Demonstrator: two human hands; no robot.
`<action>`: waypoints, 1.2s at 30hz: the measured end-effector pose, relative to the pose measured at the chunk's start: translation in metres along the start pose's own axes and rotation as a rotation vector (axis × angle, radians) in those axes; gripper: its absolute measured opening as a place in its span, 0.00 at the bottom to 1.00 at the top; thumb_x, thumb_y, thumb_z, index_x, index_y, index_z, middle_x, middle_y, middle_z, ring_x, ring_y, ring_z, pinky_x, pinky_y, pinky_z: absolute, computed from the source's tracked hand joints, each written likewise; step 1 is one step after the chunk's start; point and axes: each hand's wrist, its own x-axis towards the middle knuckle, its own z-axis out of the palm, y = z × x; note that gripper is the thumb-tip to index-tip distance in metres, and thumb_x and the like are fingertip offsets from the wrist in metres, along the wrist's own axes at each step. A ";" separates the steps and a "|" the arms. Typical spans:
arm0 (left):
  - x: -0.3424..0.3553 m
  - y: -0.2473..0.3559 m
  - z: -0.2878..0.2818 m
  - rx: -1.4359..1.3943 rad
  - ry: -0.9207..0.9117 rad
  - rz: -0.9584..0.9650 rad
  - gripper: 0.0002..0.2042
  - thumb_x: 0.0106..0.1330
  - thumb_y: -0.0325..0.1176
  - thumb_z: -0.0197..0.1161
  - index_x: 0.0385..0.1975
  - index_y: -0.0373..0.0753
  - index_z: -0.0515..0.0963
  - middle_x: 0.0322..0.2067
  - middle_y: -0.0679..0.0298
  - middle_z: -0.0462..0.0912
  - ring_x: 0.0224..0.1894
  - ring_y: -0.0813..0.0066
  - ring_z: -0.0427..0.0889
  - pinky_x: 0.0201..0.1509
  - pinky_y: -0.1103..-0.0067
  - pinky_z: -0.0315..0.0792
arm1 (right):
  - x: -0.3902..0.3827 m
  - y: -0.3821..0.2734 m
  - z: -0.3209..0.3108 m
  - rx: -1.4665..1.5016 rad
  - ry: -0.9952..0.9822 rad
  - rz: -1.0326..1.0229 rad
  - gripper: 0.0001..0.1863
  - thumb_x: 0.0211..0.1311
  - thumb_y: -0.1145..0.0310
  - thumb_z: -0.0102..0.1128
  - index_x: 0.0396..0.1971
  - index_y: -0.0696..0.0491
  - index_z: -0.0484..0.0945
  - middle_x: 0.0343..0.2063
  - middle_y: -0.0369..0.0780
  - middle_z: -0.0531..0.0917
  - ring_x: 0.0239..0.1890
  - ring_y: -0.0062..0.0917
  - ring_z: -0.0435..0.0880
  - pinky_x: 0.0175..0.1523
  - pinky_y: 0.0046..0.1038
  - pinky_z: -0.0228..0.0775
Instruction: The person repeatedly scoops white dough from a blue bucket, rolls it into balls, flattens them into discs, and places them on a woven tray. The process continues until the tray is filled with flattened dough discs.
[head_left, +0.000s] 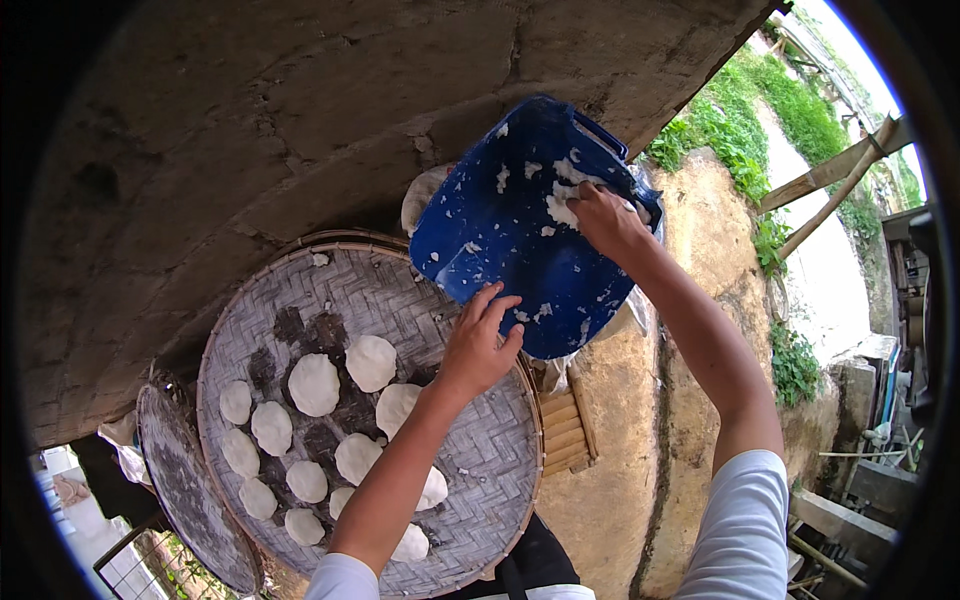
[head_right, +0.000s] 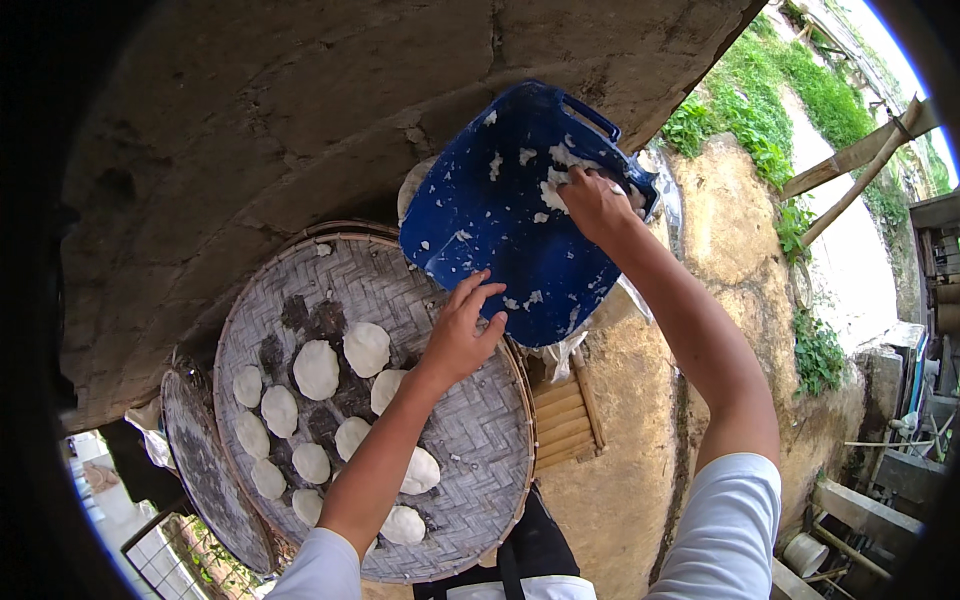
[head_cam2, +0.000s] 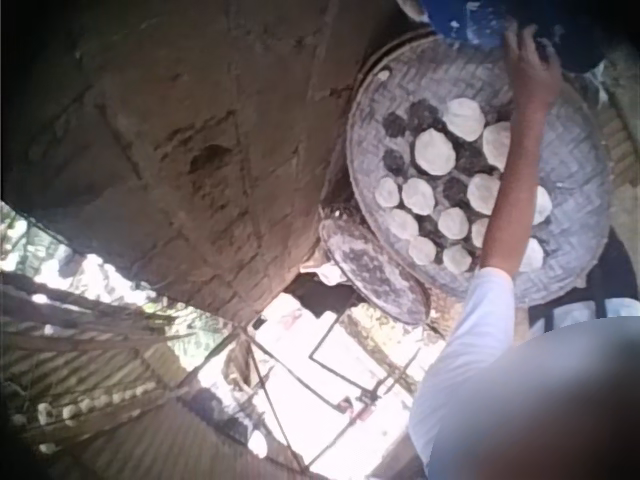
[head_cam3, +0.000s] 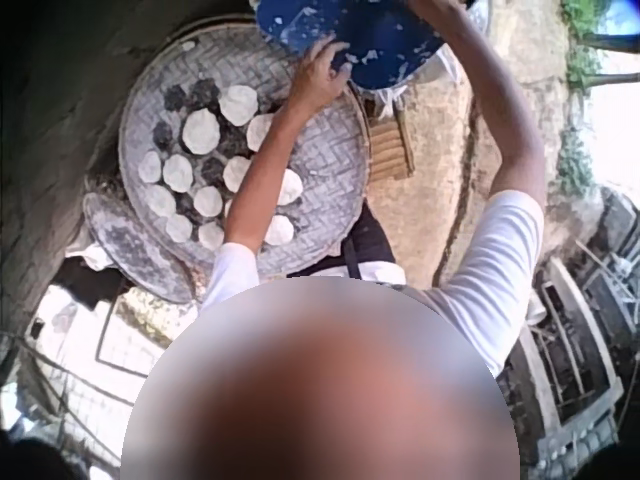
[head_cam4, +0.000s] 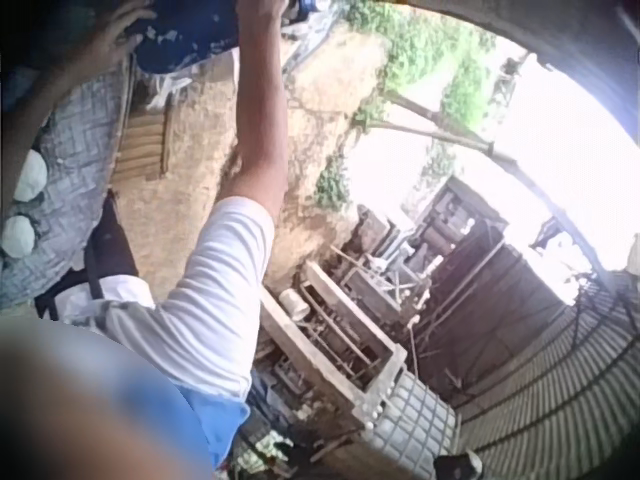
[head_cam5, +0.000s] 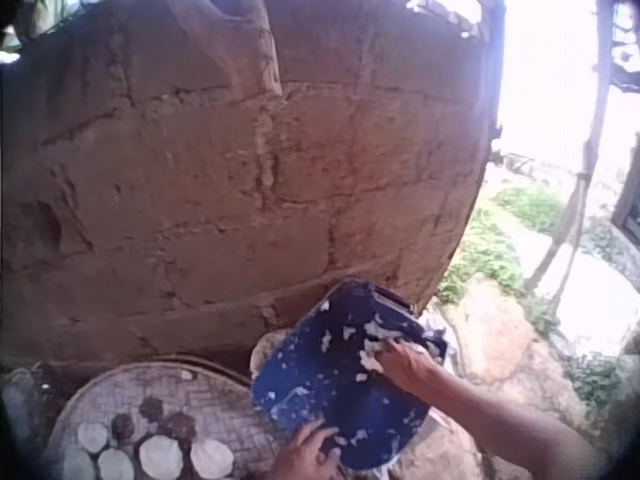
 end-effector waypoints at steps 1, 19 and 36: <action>-0.001 -0.002 0.001 -0.009 0.003 -0.004 0.19 0.68 0.36 0.63 0.58 0.40 0.76 0.67 0.49 0.69 0.71 0.46 0.65 0.73 0.58 0.63 | -0.002 0.003 0.002 0.015 0.000 0.060 0.15 0.63 0.76 0.55 0.48 0.54 0.84 0.48 0.50 0.83 0.54 0.47 0.84 0.56 0.45 0.80; -0.007 -0.014 0.013 0.077 -0.021 0.007 0.17 0.67 0.36 0.63 0.53 0.37 0.76 0.66 0.47 0.67 0.75 0.44 0.59 0.76 0.58 0.59 | 0.054 -0.142 -0.085 0.792 0.682 -0.403 0.09 0.64 0.72 0.68 0.42 0.56 0.88 0.33 0.38 0.84 0.31 0.25 0.85 0.36 0.28 0.77; -0.007 -0.007 0.020 0.399 -0.162 0.023 0.28 0.64 0.42 0.65 0.62 0.37 0.74 0.70 0.41 0.61 0.76 0.38 0.53 0.79 0.55 0.53 | 0.034 -0.033 0.035 0.130 0.628 0.592 0.17 0.65 0.65 0.53 0.48 0.56 0.83 0.50 0.51 0.83 0.51 0.49 0.82 0.55 0.46 0.74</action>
